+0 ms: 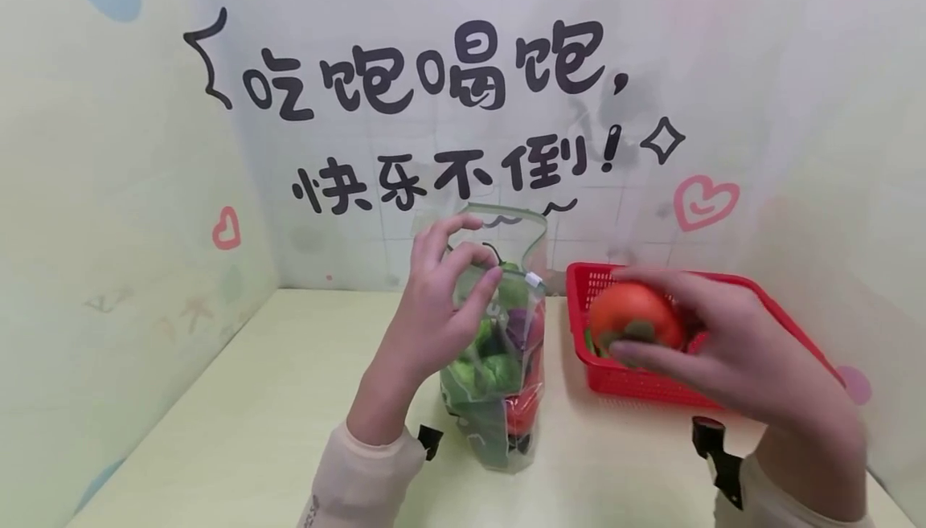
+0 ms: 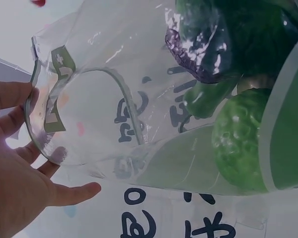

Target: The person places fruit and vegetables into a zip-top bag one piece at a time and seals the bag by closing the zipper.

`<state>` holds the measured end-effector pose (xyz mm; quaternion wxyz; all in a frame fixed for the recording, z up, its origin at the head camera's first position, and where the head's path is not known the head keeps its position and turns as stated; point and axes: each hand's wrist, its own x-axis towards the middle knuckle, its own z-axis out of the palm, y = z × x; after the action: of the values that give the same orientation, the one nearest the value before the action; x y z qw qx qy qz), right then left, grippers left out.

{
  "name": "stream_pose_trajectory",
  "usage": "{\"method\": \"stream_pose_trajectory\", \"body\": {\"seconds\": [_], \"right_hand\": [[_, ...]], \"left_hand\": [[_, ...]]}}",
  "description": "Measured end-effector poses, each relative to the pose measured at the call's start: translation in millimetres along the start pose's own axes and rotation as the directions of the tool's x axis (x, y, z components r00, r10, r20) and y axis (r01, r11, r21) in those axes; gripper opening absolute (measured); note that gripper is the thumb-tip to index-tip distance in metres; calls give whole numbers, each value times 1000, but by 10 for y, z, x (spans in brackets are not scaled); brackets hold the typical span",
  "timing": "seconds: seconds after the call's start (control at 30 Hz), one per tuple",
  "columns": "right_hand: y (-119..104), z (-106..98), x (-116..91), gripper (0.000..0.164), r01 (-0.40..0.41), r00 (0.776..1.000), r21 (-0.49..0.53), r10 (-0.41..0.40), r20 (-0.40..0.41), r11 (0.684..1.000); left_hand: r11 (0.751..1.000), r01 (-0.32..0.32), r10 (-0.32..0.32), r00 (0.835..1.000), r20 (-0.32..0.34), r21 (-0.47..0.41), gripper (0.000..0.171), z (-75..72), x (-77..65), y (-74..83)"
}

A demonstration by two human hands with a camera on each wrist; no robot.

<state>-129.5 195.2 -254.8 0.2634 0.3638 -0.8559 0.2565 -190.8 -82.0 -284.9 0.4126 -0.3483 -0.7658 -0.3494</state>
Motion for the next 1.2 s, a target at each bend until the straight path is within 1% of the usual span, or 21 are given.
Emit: {"method": "stream_pose_trajectory", "body": {"seconds": [0.03, 0.07, 0.1, 0.17, 0.27, 0.33, 0.4, 0.47, 0.53, 0.6, 0.63, 0.7, 0.73, 0.8, 0.9, 0.97, 1.03, 1.1, 1.13, 1.2], "right_hand": [[-58, 8, 48, 70, 32, 997, -5, -32, -77, 999], [-114, 31, 101, 72, 58, 988, -4, -58, -141, 998], [-163, 65, 154, 74, 83, 977, 4, -80, -196, 997], [-236, 156, 261, 73, 130, 947, 23, -117, -300, 991], [-279, 272, 373, 76, 157, 906, 41, -127, -405, 987], [-273, 325, 412, 78, 148, 889, 61, -106, -445, 987], [-254, 372, 430, 79, 118, 886, 103, -58, -460, 988], [-232, 431, 447, 76, 90, 878, 188, 11, -479, 978], [-212, 508, 460, 70, 53, 862, 310, 113, -494, 949], [-195, 596, 471, 63, 11, 834, 413, 220, -507, 910], [-187, 637, 475, 61, -9, 819, 455, 268, -507, 890], [-161, 715, 485, 58, -45, 804, 515, 337, -490, 856], [-142, 747, 487, 58, -54, 804, 524, 348, -483, 850], [-87, 806, 495, 57, -57, 814, 531, 348, -466, 845], [6, 883, 500, 49, -20, 845, 532, 298, -443, 847], [56, 918, 501, 40, -3, 865, 512, 259, -430, 859], [84, 932, 498, 31, -2, 887, 486, 227, -403, 874], [109, 929, 487, 26, -28, 914, 414, 191, -358, 910], [121, 924, 482, 25, -41, 927, 369, 173, -333, 928], [147, 907, 473, 30, -49, 953, 282, 130, -275, 958]], "left_hand": [[1000, 0, 0, 1000, 0, -2, 5, -1, 0, 0], [1000, 1, -1, 1000, 0, -3, 5, -2, 0, 1], [1000, 1, -1, 1000, 1, -4, 4, -3, 1, 2], [1000, -3, 3, 1000, 1, -7, 4, -1, 1, 2], [1000, -16, 16, 1000, 3, -9, 4, -4, 12, 10], [1000, -29, 29, 1000, 6, -11, 4, -9, 23, 20], [999, -40, 40, 999, 10, -11, 4, -12, 37, 30], [999, -46, 46, 999, 16, -12, 4, -16, 44, 41], [999, -45, 45, 999, 23, -10, 4, -22, 42, 53], [999, -46, 46, 998, 31, -9, 4, -24, 28, 58], [999, -49, 49, 998, 35, -9, 4, -25, 20, 59], [998, -61, 62, 997, 41, -9, 4, -24, 7, 58], [997, -70, 70, 997, 43, -10, 4, -20, 2, 57], [996, -89, 89, 995, 44, -12, 3, -13, 0, 54], [993, -119, 119, 992, 37, -11, 5, -14, 6, 52], [991, -134, 134, 990, 31, -9, 5, -18, 13, 53], [990, -141, 141, 990, 21, -3, 5, -22, 19, 55], [991, -136, 136, 991, 6, 3, 5, -20, 20, 49], [992, -129, 129, 992, -3, 4, 5, -19, 21, 43], [993, -115, 115, 993, -20, 1, 4, -22, 25, 33]]}}
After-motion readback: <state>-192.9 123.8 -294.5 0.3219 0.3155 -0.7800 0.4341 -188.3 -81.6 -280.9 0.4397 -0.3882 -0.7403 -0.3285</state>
